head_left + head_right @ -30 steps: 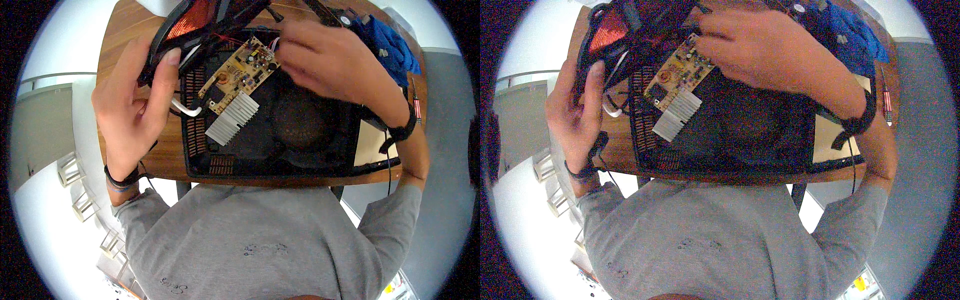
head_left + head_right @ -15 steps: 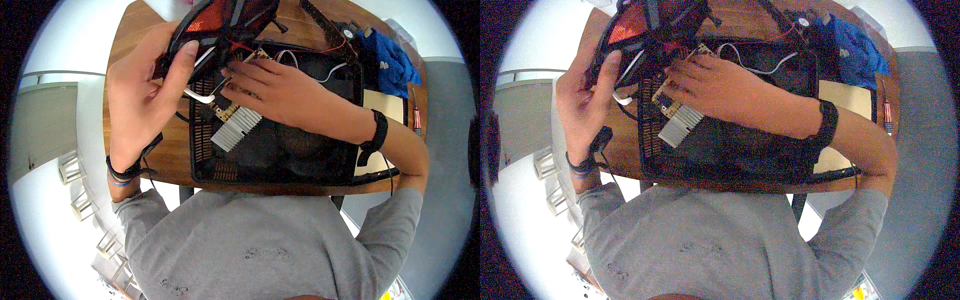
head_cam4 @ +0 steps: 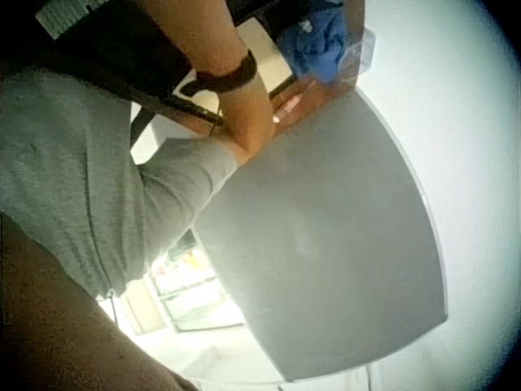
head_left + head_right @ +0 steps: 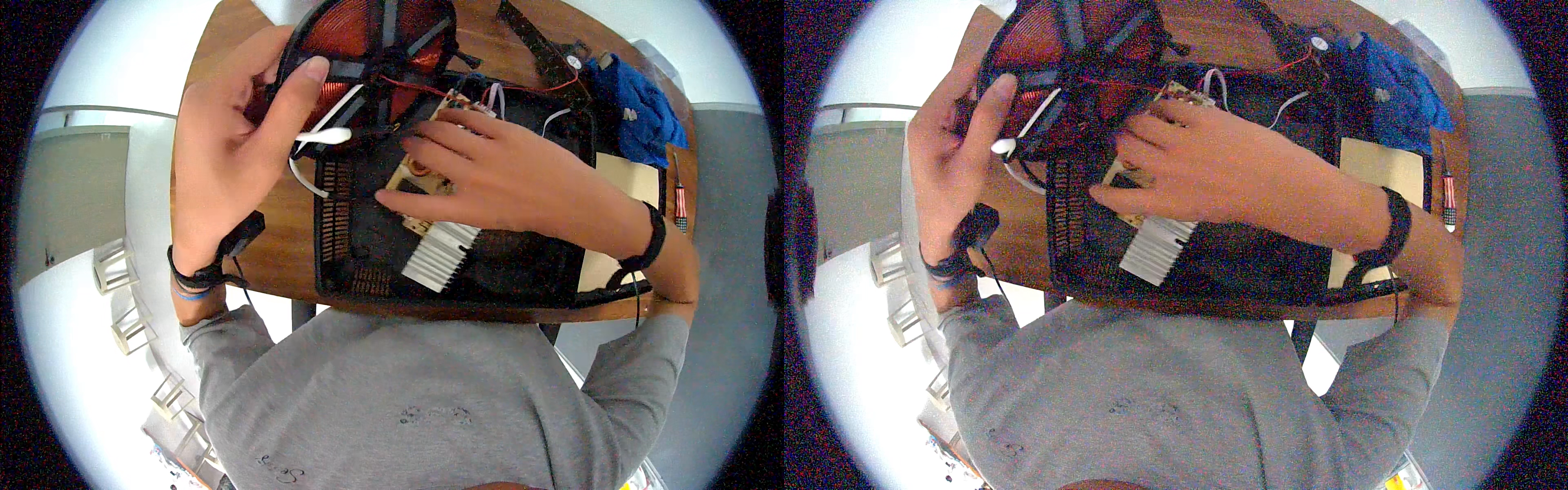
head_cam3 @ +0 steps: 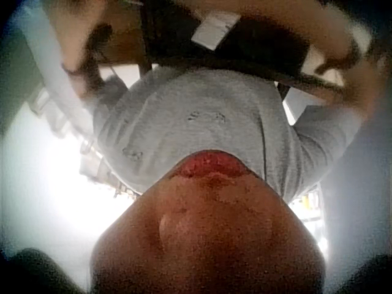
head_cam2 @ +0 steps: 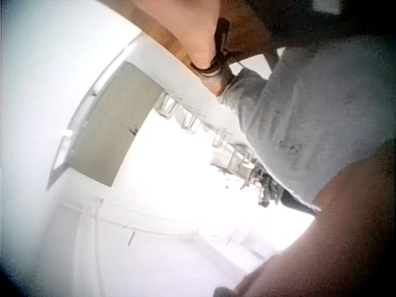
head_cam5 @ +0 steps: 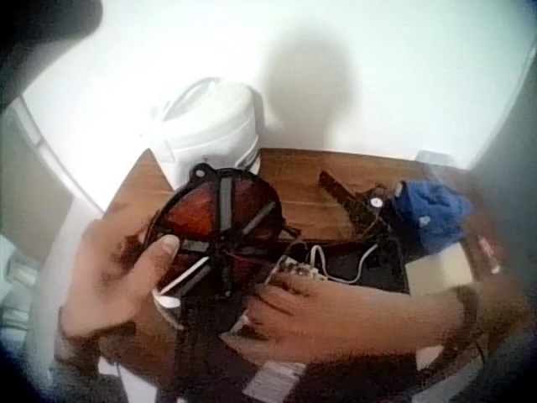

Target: The person disassembles a small black electronic device with an orange fan, wipes the fan and internal components with a blue cloth, and uses a screwdriver to tighten screws on a circuit board. The person handles the fan, circuit board, and screws, then reassembles the device.

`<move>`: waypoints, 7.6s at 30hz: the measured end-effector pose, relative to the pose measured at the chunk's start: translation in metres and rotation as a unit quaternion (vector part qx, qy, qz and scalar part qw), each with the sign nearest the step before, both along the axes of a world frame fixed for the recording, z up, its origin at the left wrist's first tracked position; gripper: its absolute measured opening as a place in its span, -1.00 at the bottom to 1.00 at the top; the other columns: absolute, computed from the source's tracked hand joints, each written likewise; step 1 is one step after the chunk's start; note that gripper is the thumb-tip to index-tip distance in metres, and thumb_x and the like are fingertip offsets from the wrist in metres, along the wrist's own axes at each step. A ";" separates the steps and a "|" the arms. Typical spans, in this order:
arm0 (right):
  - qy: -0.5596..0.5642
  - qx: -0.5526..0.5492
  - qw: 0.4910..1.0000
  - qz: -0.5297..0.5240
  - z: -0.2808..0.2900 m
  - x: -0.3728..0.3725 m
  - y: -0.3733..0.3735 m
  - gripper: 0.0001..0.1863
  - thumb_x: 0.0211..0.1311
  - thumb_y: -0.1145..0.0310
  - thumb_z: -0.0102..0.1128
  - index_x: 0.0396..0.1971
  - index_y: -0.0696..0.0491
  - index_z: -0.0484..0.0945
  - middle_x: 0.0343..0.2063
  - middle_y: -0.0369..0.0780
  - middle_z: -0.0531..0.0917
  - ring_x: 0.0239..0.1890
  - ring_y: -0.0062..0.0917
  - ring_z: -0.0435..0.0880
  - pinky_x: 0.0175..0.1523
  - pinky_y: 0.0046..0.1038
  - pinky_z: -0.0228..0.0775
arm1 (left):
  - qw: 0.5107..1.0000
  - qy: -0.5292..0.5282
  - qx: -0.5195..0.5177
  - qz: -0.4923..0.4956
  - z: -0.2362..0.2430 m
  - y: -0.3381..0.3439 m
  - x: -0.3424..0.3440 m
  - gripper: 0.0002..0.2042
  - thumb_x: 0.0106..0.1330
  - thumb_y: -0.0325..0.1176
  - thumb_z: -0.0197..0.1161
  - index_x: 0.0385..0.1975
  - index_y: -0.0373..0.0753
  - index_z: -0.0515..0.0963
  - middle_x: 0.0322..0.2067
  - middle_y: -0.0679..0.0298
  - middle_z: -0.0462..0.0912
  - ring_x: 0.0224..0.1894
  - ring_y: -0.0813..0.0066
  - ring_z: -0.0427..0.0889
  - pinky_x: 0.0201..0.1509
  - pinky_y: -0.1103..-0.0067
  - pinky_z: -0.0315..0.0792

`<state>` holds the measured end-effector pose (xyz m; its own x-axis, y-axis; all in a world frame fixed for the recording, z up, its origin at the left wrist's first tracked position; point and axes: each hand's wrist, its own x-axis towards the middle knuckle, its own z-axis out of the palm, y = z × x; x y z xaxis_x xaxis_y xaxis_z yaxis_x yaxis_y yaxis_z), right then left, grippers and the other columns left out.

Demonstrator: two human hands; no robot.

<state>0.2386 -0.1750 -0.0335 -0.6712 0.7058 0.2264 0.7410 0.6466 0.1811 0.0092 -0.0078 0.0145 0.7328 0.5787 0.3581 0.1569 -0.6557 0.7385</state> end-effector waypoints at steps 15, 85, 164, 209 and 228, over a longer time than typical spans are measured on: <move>0.059 -0.186 0.981 -0.024 0.049 0.018 -0.046 -0.37 0.20 0.36 0.26 0.33 -0.35 0.62 0.08 -0.26 0.68 0.21 -0.34 0.68 0.46 -0.17 0.47 | 0.979 0.083 -0.153 -0.107 -0.024 0.015 0.009 -0.65 0.64 -0.45 0.23 0.34 -0.34 0.56 0.10 0.28 0.75 0.15 0.55 0.68 0.33 0.56 0.52; 0.381 -0.410 0.829 -0.026 0.072 0.077 -0.008 -0.53 -0.26 0.82 -0.02 -0.26 0.18 0.63 -0.21 -0.09 0.65 -0.03 -0.10 0.84 0.08 -0.24 0.65 | 0.849 0.243 0.405 -0.235 0.006 0.042 -0.004 -0.81 0.26 -0.36 0.27 -0.17 -0.21 0.67 -0.08 0.18 0.66 0.09 0.08 0.65 0.20 0.28 0.60; 0.096 -0.174 0.980 -0.028 0.045 -0.017 -0.066 -0.53 0.25 0.27 0.21 0.17 -0.05 0.64 -0.01 -0.32 0.65 0.13 -0.46 0.64 0.13 -0.41 0.52 | 0.947 0.227 0.091 -0.209 -0.023 0.059 0.021 -0.67 0.66 -0.30 0.20 0.33 -0.19 0.55 0.15 0.14 0.75 0.28 0.24 0.68 0.36 0.39 0.53; 0.097 -0.135 0.984 -0.065 0.079 0.039 -0.057 -0.70 -0.04 0.34 0.40 -0.22 -0.01 0.75 0.10 -0.20 0.74 0.11 -0.23 0.74 -0.04 -0.21 0.59 | 0.856 0.473 -0.064 -0.196 0.012 0.047 0.012 -0.45 0.41 -0.11 0.52 0.30 -0.13 0.50 -0.27 0.09 0.73 -0.14 0.14 0.77 -0.11 0.31 0.60; 0.125 -0.148 0.976 -0.098 0.066 0.035 -0.072 -0.68 0.06 0.37 0.41 -0.13 -0.02 0.82 0.22 -0.20 0.73 0.31 -0.22 0.69 0.17 -0.23 0.67 | 0.912 0.335 0.041 -0.235 -0.010 0.051 0.004 -0.60 0.36 -0.15 0.52 0.04 -0.20 0.55 -0.42 0.06 0.70 -0.32 -0.07 0.74 -0.27 0.16 0.54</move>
